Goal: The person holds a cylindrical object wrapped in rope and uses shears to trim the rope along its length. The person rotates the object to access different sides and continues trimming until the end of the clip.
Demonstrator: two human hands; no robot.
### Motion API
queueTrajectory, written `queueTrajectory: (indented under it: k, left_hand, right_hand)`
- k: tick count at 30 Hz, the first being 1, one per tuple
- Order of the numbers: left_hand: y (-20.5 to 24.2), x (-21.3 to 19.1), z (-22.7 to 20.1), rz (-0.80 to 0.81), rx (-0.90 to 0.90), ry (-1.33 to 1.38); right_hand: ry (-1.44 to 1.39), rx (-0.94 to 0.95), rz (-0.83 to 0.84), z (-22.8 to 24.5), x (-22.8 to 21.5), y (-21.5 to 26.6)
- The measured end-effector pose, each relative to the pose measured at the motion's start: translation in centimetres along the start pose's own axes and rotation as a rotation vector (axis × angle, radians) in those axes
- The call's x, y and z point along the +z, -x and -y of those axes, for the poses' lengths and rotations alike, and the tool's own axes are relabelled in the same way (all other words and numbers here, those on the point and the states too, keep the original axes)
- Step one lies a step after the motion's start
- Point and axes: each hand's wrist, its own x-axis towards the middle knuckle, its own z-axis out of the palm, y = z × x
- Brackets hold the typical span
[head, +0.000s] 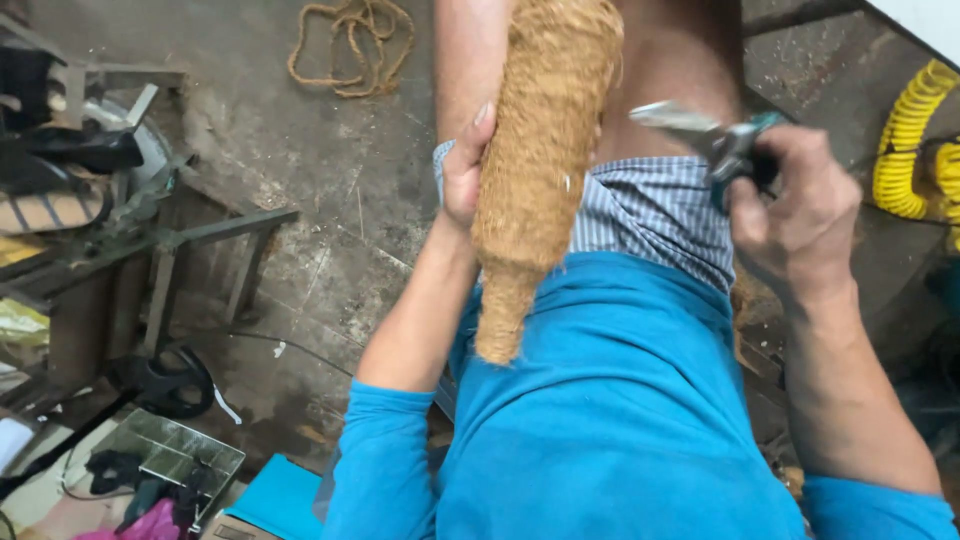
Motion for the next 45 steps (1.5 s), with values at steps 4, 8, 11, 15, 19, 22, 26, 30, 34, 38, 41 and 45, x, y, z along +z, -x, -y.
queueTrajectory:
  k: [4,8,11,15,19,22,26,30,34,38,41,45]
  left_hand:
    - [-0.1,-1.1,-0.6,0.009,0.018,0.122]
    - [-0.1,-1.0,-0.5,0.020,0.113,0.078]
    - [-0.1,-0.8,-0.5,0.022,0.079,0.061]
    - [0.0,-1.8,-0.3,-0.005,0.025,0.133]
    - [-0.1,-2.0,-0.3,0.004,0.117,0.129]
    - [0.3,-2.0,-0.6,0.009,0.029,0.178]
    - [0.1,-1.9,-0.4,-0.002,0.078,0.116]
    - [-0.3,-2.8,0.0,0.041,0.278,0.078]
    - [-0.4,-2.8,-0.5,-0.020,0.326,0.029]
    - [-0.1,-4.1,-1.5,-0.074,0.157,0.047]
    - [0.0,-4.0,-1.6,-0.092,0.086,0.021]
    - [-0.3,-3.6,-1.1,-0.079,0.141,-0.013]
  right_hand:
    - [-0.151,-0.006,0.069,2.9,0.0,-0.7]
    - [-0.229,-0.040,0.183,4.1,0.4,-0.9]
    - [-0.218,-0.057,0.187,4.6,0.8,-1.2]
    - [-0.169,-0.035,0.180,5.3,1.1,-1.4]
    - [-0.101,-0.041,0.112,5.0,1.8,-1.0]
    - [-0.087,-0.001,0.072,5.1,1.6,-0.5]
    - [-0.276,0.172,0.097,5.5,1.3,-0.8]
    - [-0.162,-0.019,0.157,5.8,1.2,-1.2]
    - [-0.087,-0.077,0.123,5.1,0.5,-1.8]
    - [-0.063,-0.149,0.133,4.0,-0.3,-1.8]
    - [-0.058,-0.134,0.153,4.0,-0.4,-1.7]
    - [-0.035,-0.044,0.210,3.9,0.0,-0.9]
